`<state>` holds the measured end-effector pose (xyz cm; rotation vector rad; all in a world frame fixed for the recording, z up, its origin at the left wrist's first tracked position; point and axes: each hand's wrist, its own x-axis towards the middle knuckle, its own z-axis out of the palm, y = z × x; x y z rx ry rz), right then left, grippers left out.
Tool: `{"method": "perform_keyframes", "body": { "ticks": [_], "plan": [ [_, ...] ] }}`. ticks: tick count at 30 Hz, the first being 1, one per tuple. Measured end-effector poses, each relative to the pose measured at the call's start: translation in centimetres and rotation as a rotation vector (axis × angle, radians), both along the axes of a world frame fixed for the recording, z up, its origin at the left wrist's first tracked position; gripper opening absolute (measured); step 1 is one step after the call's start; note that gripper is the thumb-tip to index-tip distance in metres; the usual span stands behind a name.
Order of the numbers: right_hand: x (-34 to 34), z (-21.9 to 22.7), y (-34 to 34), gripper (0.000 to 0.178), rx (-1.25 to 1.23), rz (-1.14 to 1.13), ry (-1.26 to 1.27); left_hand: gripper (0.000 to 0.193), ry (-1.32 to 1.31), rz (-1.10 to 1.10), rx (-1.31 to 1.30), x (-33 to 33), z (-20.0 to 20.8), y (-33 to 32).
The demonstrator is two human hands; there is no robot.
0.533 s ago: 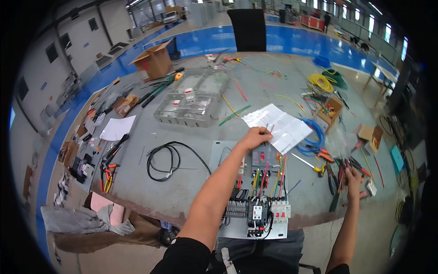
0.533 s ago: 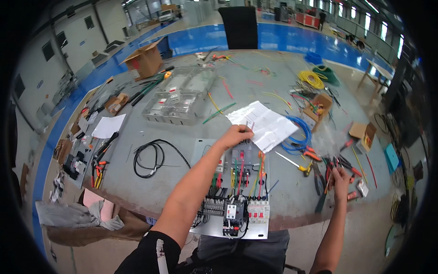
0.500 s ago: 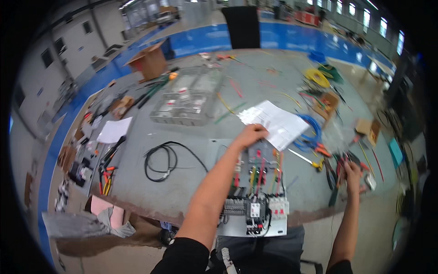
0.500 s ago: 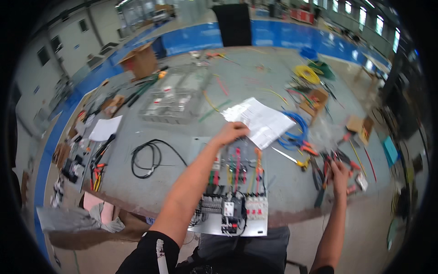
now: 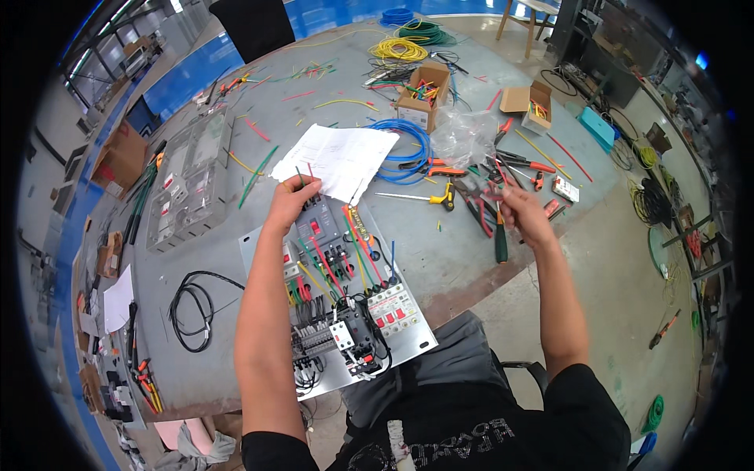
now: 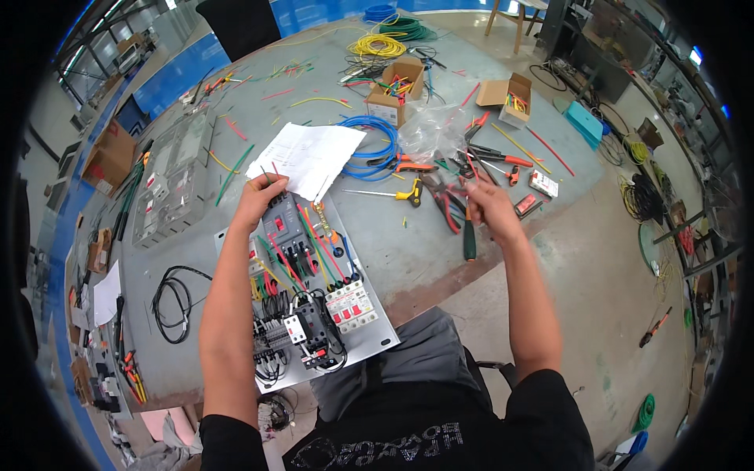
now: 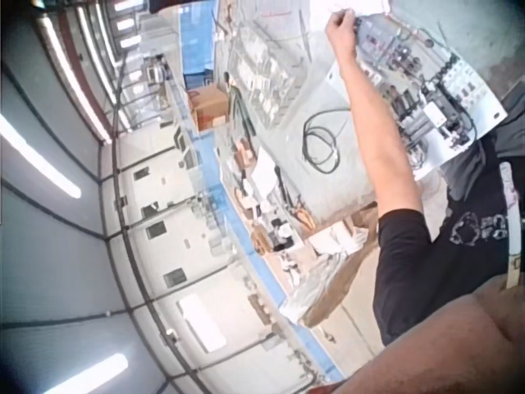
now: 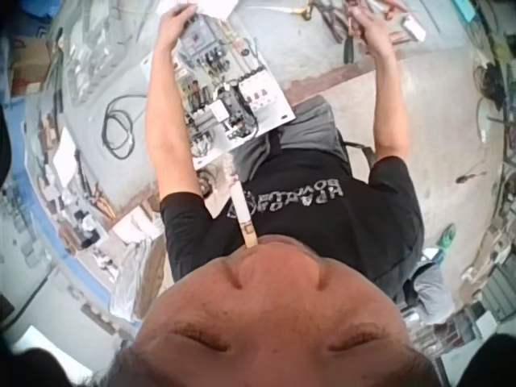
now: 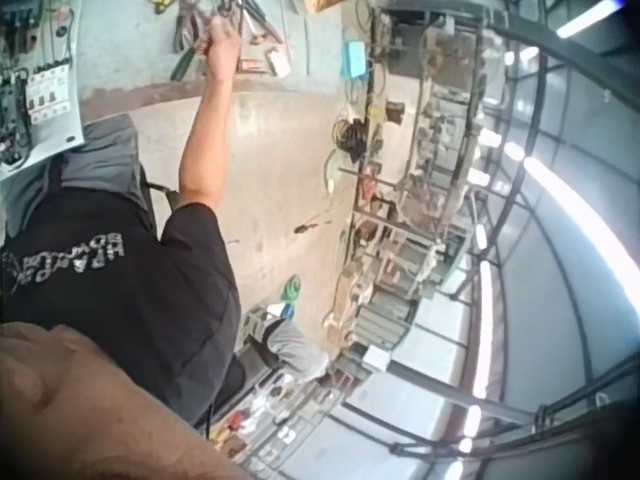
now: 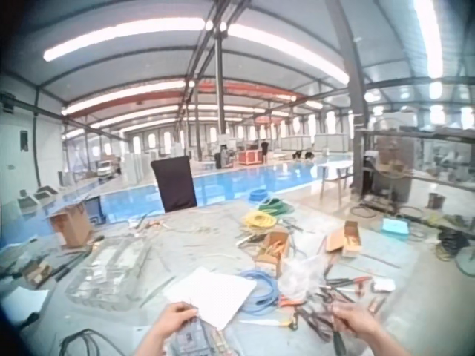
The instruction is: The person routes colored wires through holes in a metal electrical enclosure and connects them to terminals on a circuit breaker and other components. They use pliers to strip wire ends and a screwdriver to tighten connections.
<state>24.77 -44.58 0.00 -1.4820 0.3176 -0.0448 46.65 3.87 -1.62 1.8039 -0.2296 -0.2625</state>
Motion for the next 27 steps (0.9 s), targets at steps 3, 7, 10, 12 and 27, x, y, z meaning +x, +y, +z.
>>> {"method": "perform_keyframes", "body": {
  "ticks": [3, 7, 10, 12, 27],
  "plan": [
    [-1.9, -0.6, 2.3, 0.032, -0.036, 0.138, 0.08, 0.027, -0.039, -0.001, -0.008, 0.1, -0.2, 0.1],
    [-2.1, -2.5, 5.0, 0.031, -0.328, 0.217, 0.026, 0.028, -0.059, -0.006, -0.048, 0.4, -0.5, 0.1],
    [-2.5, -1.1, 6.4, 0.029, -0.805, 0.103, -0.183, 0.029, -0.053, -0.008, -0.072, 0.2, -0.5, 0.0],
    [-1.9, -1.4, 6.3, 0.03, -0.947, -0.001, -0.203, 0.03, -0.032, -0.011, -0.053, 0.1, -0.4, 0.8],
    [5.8, -0.3, 1.9, 0.046, -0.956, 0.252, 0.041, 0.03, 0.046, -0.069, -0.258, -0.4, 0.7, 0.9]
  ]
}}
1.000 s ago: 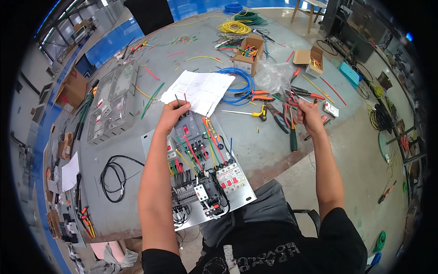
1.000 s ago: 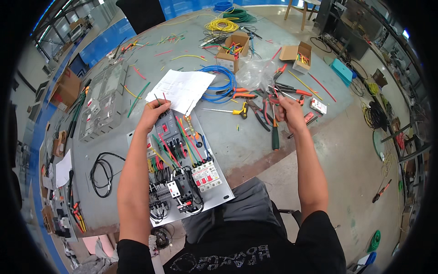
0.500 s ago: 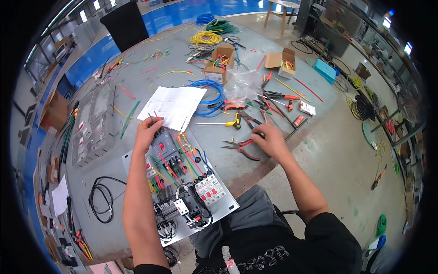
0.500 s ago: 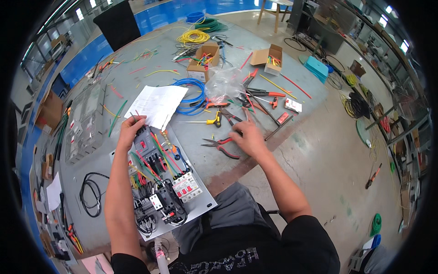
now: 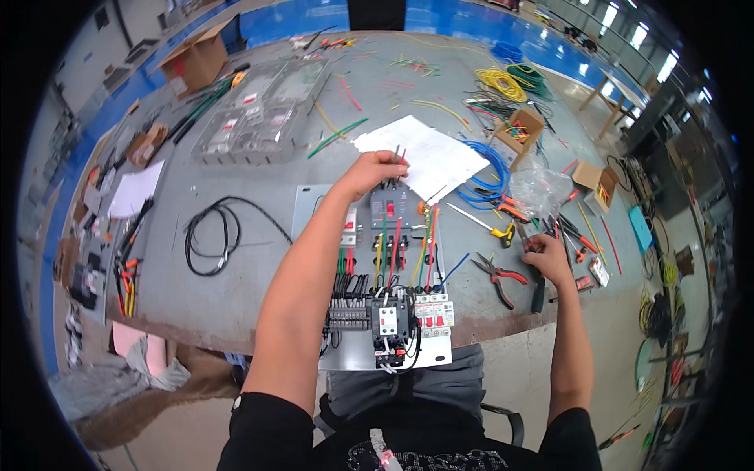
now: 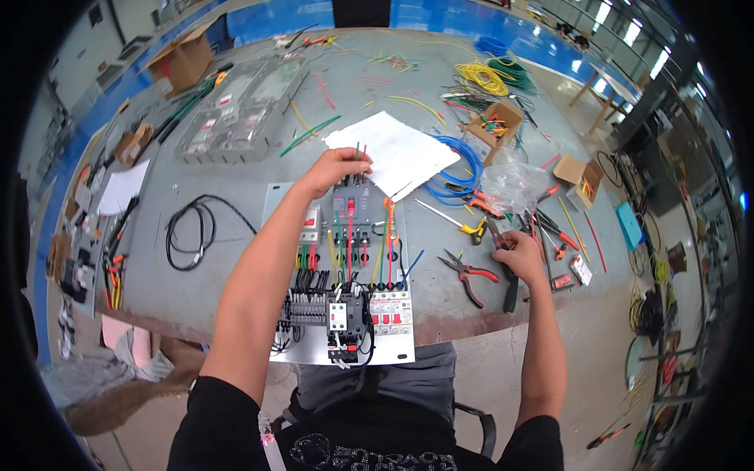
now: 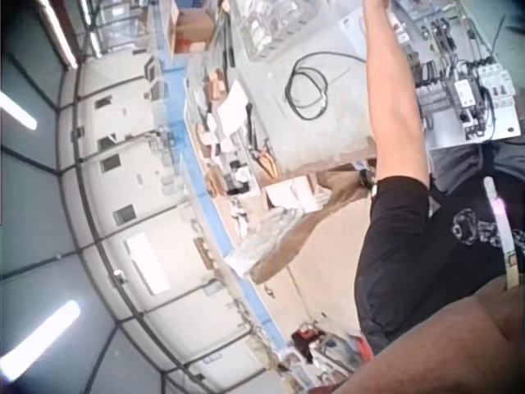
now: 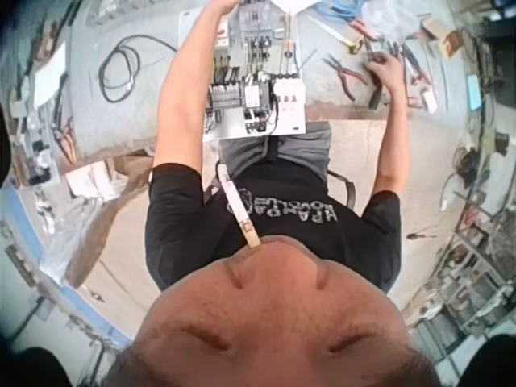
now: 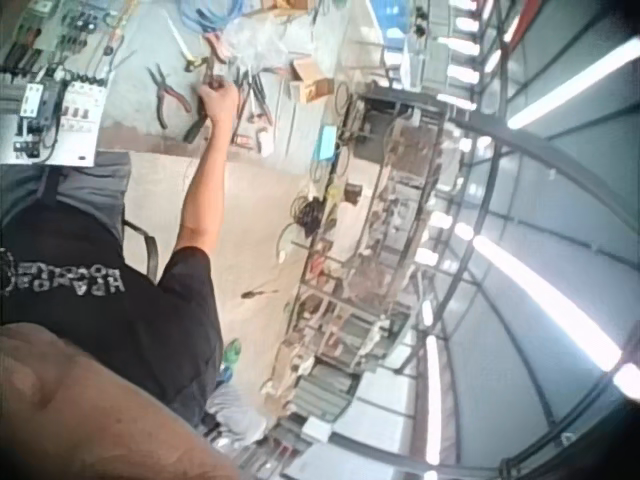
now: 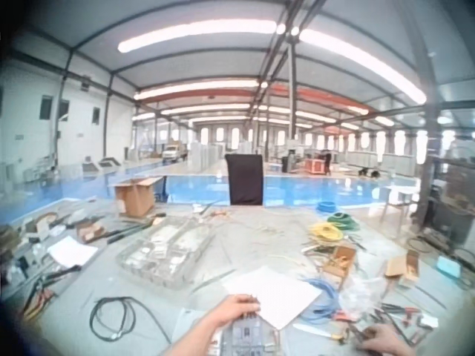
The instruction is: The person routes colored wires through holes in a metal electrical enclosure and connects them to terminals on a circuit breaker and other components. They use pliers to strip wire ends and a screwdriver to tighten connections.
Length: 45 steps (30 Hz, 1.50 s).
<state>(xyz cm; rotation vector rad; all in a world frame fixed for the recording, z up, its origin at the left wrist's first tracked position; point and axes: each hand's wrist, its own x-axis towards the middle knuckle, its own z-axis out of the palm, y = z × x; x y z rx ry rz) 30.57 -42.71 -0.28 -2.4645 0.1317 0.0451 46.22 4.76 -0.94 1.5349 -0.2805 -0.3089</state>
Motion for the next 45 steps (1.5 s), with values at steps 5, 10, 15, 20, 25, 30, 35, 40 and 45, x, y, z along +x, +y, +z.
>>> {"method": "perform_keyframes", "body": {
  "ticks": [5, 10, 15, 20, 25, 30, 35, 40, 45],
  "plan": [
    [-1.0, 2.3, -1.7, 0.035, 0.716, -0.006, -0.151, 0.033, 0.003, -0.065, 0.025, 0.5, 0.1, 0.5],
    [1.4, 7.0, 7.1, 0.038, 1.228, 0.062, -0.216, 0.035, 0.042, -0.061, -0.024, 0.2, 0.0, 0.8],
    [6.0, 6.4, 13.1, 0.033, 0.726, 0.303, 0.004, 0.038, 0.021, -0.059, -0.017, 0.4, -0.4, 0.8],
    [10.3, 7.7, 19.3, 0.044, -0.242, 0.513, -0.358, 0.037, 0.046, -0.04, -0.025, 0.0, 0.1, 0.5],
    [13.6, 6.3, 22.1, 0.055, -0.444, 0.417, -0.468, 0.036, 0.039, -0.062, -0.044, 0.1, -0.1, 0.5],
    [13.1, 5.8, 23.2, 0.062, -0.492, 0.402, -0.436, 0.034, 0.037, -0.065, -0.029, 0.7, -0.6, 0.4],
    [13.0, 5.4, 23.4, 0.069, -0.472, 0.412, -0.406, 0.033, 0.054, -0.059, -0.042, 0.5, -0.5, 0.7],
    [13.5, 4.3, 23.4, 0.072, -0.508, 0.454, -0.48, 0.031, 0.041, -0.071, -0.047, 0.6, -0.5, 0.4],
    [13.5, 4.6, 23.9, 0.07, -0.548, 0.462, -0.488, 0.024, 0.01, -0.033, -0.009, 0.8, -1.0, 0.6]
  ]
}}
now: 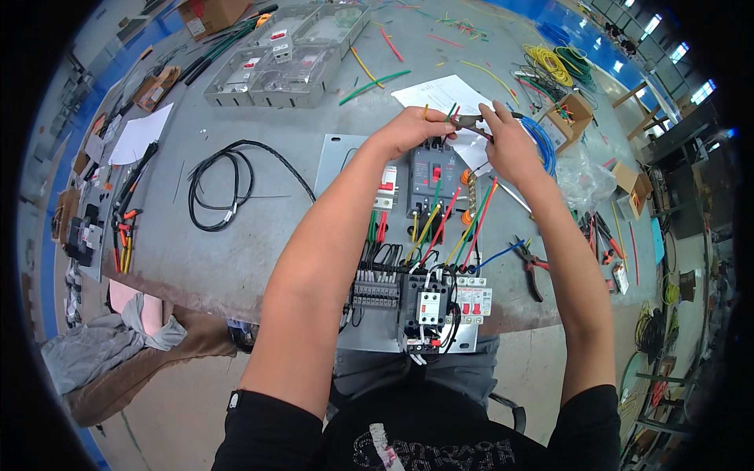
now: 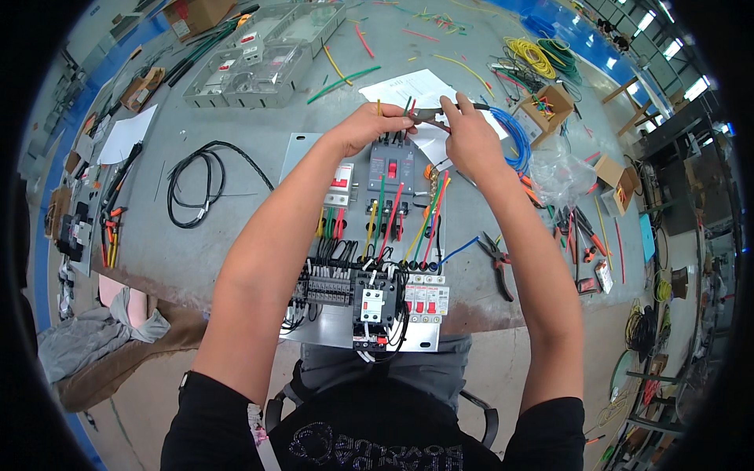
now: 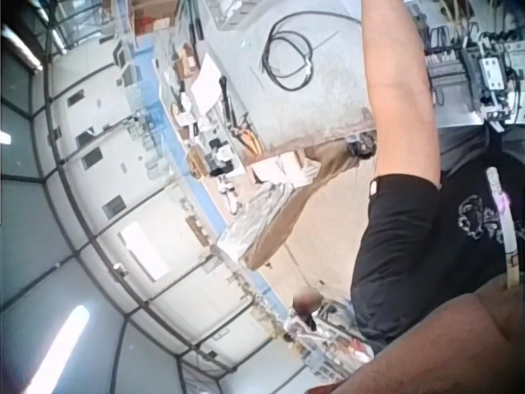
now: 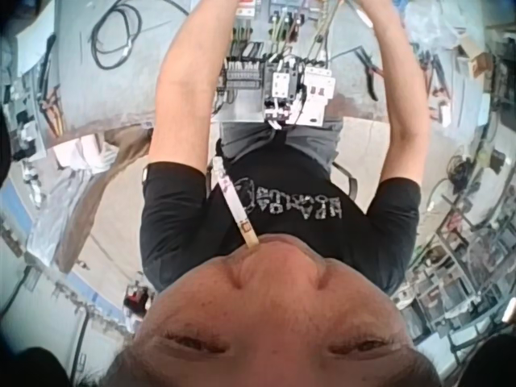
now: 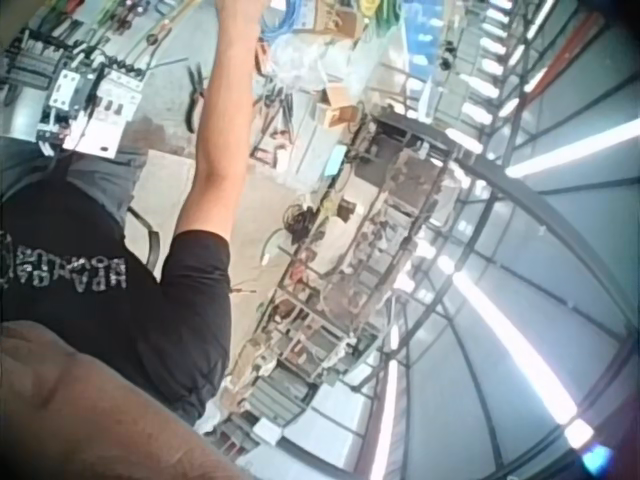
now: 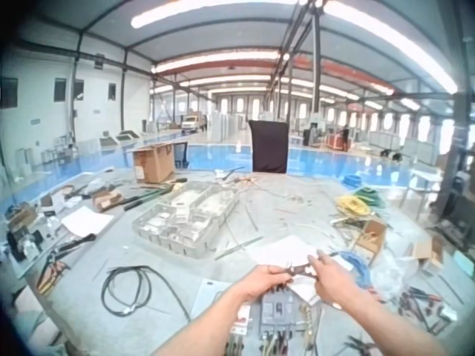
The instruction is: The person routes colored wires through holes in a metal electrical enclosure and connects them to terminals on a circuit breaker and other components. They use pliers to strip wire ends and a screwdriver to tighten connections.
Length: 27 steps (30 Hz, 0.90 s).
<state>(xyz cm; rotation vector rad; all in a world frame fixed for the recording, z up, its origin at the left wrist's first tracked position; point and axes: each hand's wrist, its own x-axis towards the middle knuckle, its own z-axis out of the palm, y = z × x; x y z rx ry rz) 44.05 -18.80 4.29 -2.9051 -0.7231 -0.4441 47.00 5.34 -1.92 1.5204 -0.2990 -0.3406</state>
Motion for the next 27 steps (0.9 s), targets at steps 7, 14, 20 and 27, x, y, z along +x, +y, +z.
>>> {"method": "perform_keyframes", "body": {
  "ticks": [7, 14, 20, 27],
  "plan": [
    [0.0, 0.2, -0.4, 0.059, 0.007, 0.039, -0.111, 0.026, 0.003, -0.024, 0.015, -0.2, 0.3, 0.0],
    [0.1, 1.1, -0.6, 0.059, -0.012, 0.069, -0.109, 0.023, 0.006, -0.006, 0.022, -0.2, 0.3, -0.1],
    [0.6, 0.6, -0.9, 0.058, -0.03, 0.103, -0.151, 0.022, 0.009, -0.003, 0.055, 0.0, 0.1, -0.1],
    [0.3, 1.5, -0.8, 0.055, -0.076, 0.088, -0.123, 0.022, 0.015, -0.008, 0.011, -0.1, 0.2, -0.1]
  ]
}}
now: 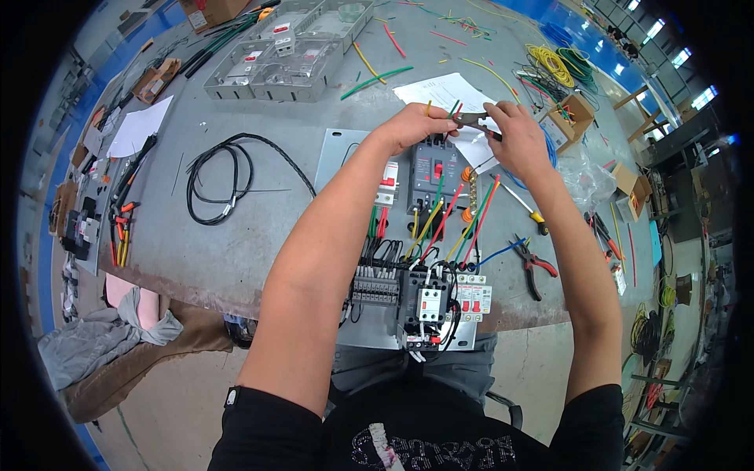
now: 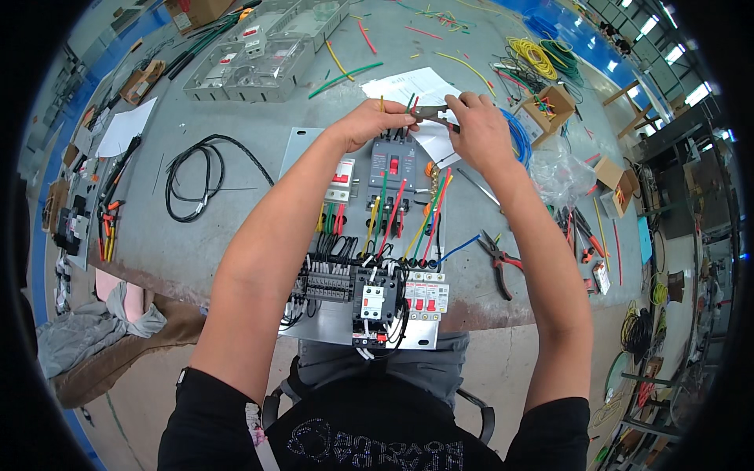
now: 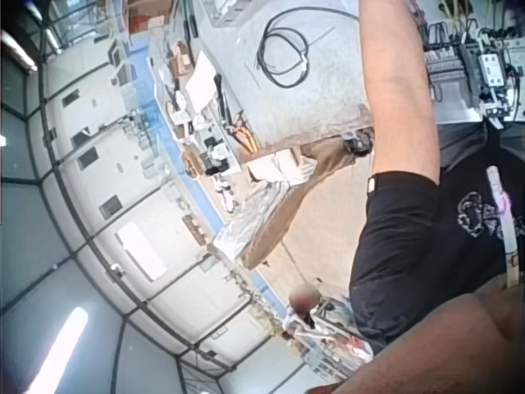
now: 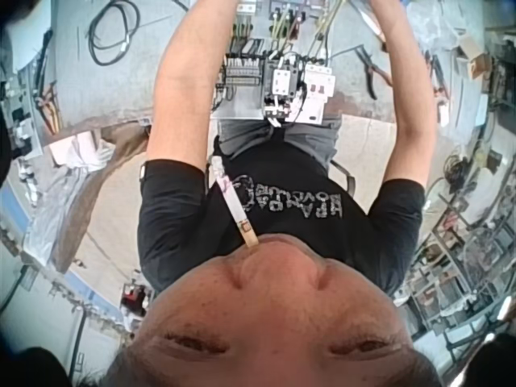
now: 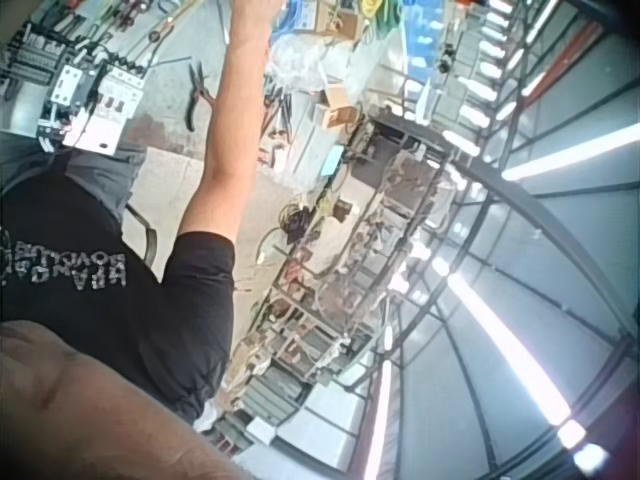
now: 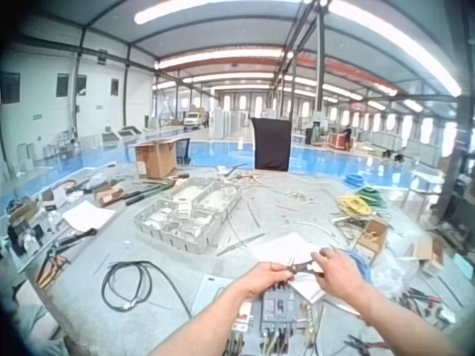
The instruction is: The person routes colored wires through holes in a metal electrical enclosure and connects them to terminals on a circuit breaker and other components. They use pliers to strip wire ends and a screwdriver to tighten connections.
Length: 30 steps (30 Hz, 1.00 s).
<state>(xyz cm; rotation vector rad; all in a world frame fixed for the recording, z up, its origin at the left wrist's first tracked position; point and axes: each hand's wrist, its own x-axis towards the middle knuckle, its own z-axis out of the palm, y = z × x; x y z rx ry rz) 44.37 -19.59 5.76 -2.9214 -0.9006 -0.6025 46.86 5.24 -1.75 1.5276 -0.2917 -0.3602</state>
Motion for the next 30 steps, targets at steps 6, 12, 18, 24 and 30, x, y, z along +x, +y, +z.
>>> {"method": "perform_keyframes", "body": {
  "ticks": [6, 12, 18, 24, 30],
  "plan": [
    [-0.4, 1.1, 0.7, 0.039, -0.163, 0.015, -0.187, 0.023, -0.003, -0.006, 0.006, 0.1, -0.2, 0.1],
    [1.9, -0.9, -0.3, 0.03, -0.147, 0.09, -0.173, 0.023, 0.008, -0.005, -0.008, 0.2, -0.2, 0.0],
    [2.2, -0.1, -0.5, 0.022, -0.09, 0.027, 0.092, 0.026, 0.011, -0.008, 0.001, -0.1, 0.1, 0.0],
    [2.2, 0.6, -0.6, 0.015, 0.086, -0.047, 0.087, 0.034, 0.01, -0.015, -0.04, -0.2, 0.3, 0.1],
    [1.8, -1.4, -0.7, 0.02, -0.007, 0.127, 0.023, 0.034, 0.02, -0.012, -0.012, -0.4, 0.5, 0.2]
  ]
}}
